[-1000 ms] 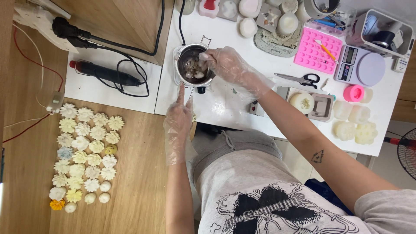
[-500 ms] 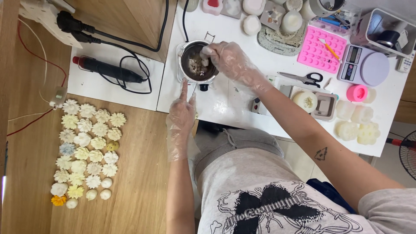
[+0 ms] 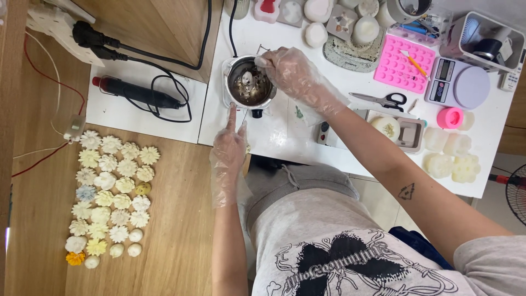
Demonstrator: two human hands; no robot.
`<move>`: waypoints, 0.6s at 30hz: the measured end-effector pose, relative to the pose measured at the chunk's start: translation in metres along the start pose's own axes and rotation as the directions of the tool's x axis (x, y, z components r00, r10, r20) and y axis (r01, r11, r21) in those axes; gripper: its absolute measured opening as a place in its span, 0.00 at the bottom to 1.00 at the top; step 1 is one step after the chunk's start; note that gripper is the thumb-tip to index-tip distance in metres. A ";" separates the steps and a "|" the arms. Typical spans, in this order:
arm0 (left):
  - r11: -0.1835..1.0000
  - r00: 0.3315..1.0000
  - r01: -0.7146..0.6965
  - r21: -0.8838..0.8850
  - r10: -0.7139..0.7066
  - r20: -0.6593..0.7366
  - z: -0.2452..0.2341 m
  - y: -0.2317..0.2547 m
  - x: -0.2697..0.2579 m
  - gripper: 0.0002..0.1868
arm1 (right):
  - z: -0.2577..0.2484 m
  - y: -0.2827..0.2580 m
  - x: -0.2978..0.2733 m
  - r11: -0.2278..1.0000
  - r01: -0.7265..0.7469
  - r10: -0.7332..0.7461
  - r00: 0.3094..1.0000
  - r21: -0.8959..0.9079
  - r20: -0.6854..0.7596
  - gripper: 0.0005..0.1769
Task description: The recorder melts wax in a heater, stirs it with a spoon, and uses a heat gun to smooth the surface of a wax item in a mold.
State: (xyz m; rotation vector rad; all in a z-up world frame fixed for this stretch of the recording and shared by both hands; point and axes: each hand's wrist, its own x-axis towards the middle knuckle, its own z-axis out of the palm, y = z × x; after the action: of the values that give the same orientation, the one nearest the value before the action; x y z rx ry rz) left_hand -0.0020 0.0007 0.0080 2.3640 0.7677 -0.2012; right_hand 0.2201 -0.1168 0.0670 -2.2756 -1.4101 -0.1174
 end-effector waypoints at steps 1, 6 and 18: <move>1.000 1.000 -0.001 0.000 0.001 -0.002 0.000 0.001 0.000 0.35 | 0.004 0.001 -0.003 1.000 0.001 -0.001 1.000 -0.001 -0.002 0.11; 0.999 1.000 0.011 0.031 -0.012 0.027 -0.004 0.002 -0.001 0.35 | 0.015 0.003 -0.009 0.867 -0.243 0.199 0.969 0.434 0.147 0.11; 1.000 1.000 -0.008 -0.014 0.008 -0.012 -0.016 0.010 -0.005 0.34 | 0.003 -0.002 -0.002 0.905 -0.287 0.263 0.958 0.315 0.115 0.13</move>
State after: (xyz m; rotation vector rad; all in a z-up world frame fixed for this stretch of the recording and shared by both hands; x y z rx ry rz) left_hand -0.0011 0.0017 0.0280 2.3567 0.7627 -0.1775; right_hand 0.2170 -0.1162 0.0640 -2.1811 -1.0319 0.2723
